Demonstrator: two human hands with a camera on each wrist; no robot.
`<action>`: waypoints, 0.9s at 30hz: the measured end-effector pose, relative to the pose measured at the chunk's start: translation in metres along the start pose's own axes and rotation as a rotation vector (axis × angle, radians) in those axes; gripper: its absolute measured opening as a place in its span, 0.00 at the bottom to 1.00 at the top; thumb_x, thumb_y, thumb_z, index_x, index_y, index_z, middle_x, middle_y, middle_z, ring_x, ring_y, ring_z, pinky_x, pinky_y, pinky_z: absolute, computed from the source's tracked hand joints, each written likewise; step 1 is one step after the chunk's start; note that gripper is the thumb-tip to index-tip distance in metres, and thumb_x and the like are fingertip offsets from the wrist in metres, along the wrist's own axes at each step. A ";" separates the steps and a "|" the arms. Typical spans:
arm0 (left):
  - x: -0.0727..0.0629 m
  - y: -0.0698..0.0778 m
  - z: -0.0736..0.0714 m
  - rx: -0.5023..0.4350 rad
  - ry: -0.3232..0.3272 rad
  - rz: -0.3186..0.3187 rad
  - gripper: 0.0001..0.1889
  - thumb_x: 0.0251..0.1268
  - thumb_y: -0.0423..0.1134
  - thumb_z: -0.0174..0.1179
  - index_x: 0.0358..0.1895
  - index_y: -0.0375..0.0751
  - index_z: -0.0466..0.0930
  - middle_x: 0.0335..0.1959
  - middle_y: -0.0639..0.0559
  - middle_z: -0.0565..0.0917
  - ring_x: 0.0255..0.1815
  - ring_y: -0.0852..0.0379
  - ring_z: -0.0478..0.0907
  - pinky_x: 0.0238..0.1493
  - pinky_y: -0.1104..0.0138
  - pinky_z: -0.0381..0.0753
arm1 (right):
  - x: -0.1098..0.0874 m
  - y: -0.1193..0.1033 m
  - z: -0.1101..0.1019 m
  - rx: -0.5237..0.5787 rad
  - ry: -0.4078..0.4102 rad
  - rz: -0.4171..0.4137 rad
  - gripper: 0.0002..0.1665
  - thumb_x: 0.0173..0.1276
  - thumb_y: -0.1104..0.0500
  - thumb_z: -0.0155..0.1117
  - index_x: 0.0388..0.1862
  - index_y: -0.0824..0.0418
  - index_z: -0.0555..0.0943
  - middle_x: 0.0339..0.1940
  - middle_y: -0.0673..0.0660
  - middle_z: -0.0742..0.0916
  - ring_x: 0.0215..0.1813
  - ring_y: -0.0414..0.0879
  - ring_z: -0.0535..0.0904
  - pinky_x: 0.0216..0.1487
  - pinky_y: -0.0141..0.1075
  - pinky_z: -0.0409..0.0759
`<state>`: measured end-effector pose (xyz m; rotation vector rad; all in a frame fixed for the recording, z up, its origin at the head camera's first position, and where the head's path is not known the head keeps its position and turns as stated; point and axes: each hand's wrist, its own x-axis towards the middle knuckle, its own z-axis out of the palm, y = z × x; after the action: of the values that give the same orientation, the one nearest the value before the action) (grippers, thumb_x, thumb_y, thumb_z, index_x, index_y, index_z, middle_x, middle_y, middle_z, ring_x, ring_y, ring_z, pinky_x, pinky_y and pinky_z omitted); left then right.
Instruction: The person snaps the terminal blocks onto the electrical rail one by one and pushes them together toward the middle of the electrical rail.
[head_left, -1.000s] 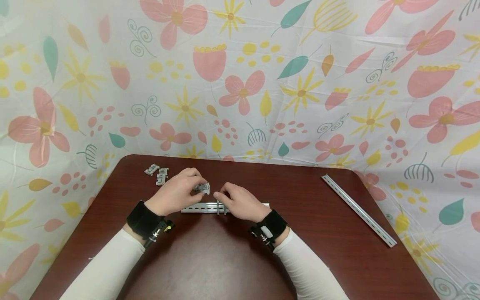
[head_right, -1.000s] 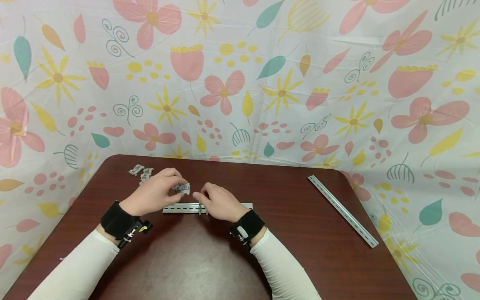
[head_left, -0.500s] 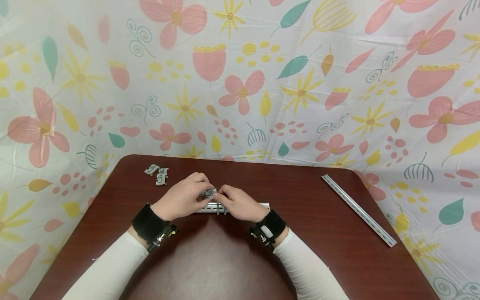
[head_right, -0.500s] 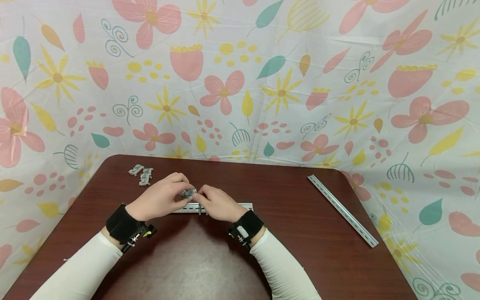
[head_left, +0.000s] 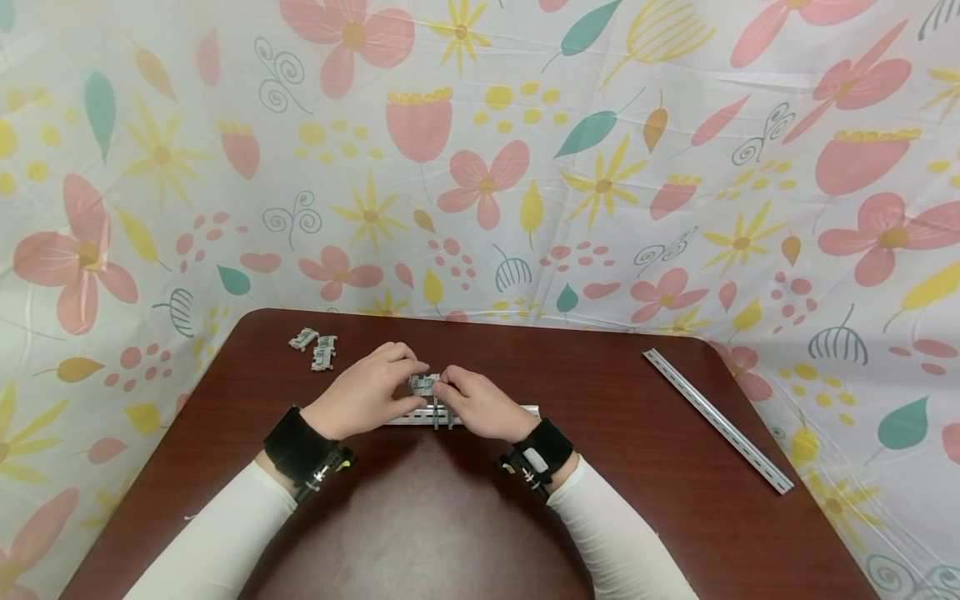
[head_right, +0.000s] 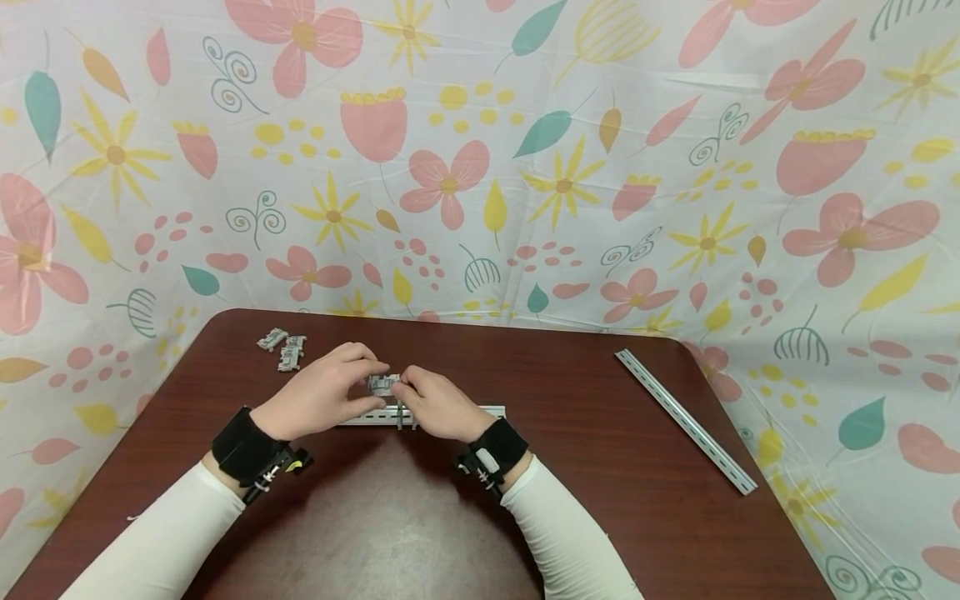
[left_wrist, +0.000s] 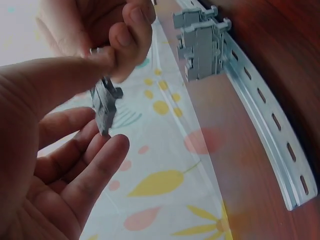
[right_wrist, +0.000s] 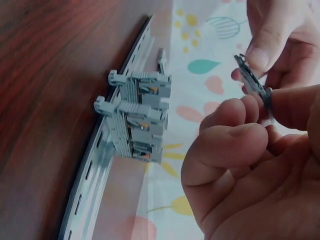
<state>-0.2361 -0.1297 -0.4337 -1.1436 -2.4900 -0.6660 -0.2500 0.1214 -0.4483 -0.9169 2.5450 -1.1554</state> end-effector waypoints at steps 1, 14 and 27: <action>0.000 -0.002 -0.001 -0.016 -0.008 -0.027 0.27 0.65 0.43 0.84 0.62 0.34 0.89 0.50 0.49 0.83 0.50 0.54 0.79 0.48 0.62 0.84 | 0.000 0.001 -0.001 0.003 0.012 0.002 0.22 0.94 0.47 0.50 0.45 0.61 0.79 0.31 0.51 0.77 0.29 0.44 0.73 0.35 0.37 0.72; -0.004 -0.022 0.002 -0.342 -0.091 -0.369 0.25 0.76 0.55 0.75 0.65 0.42 0.89 0.51 0.54 0.89 0.49 0.57 0.85 0.51 0.57 0.86 | 0.001 0.004 -0.004 0.129 0.182 -0.015 0.17 0.94 0.49 0.50 0.47 0.60 0.75 0.32 0.61 0.80 0.32 0.48 0.74 0.38 0.39 0.71; -0.002 -0.009 0.001 -0.487 0.005 -0.385 0.07 0.85 0.45 0.66 0.49 0.51 0.93 0.39 0.53 0.90 0.33 0.52 0.81 0.38 0.61 0.81 | 0.001 0.006 0.001 0.140 0.208 -0.032 0.16 0.94 0.49 0.52 0.48 0.59 0.76 0.31 0.52 0.77 0.32 0.48 0.73 0.38 0.39 0.71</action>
<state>-0.2419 -0.1360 -0.4377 -0.7904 -2.6444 -1.4380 -0.2536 0.1231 -0.4528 -0.8473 2.5736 -1.4891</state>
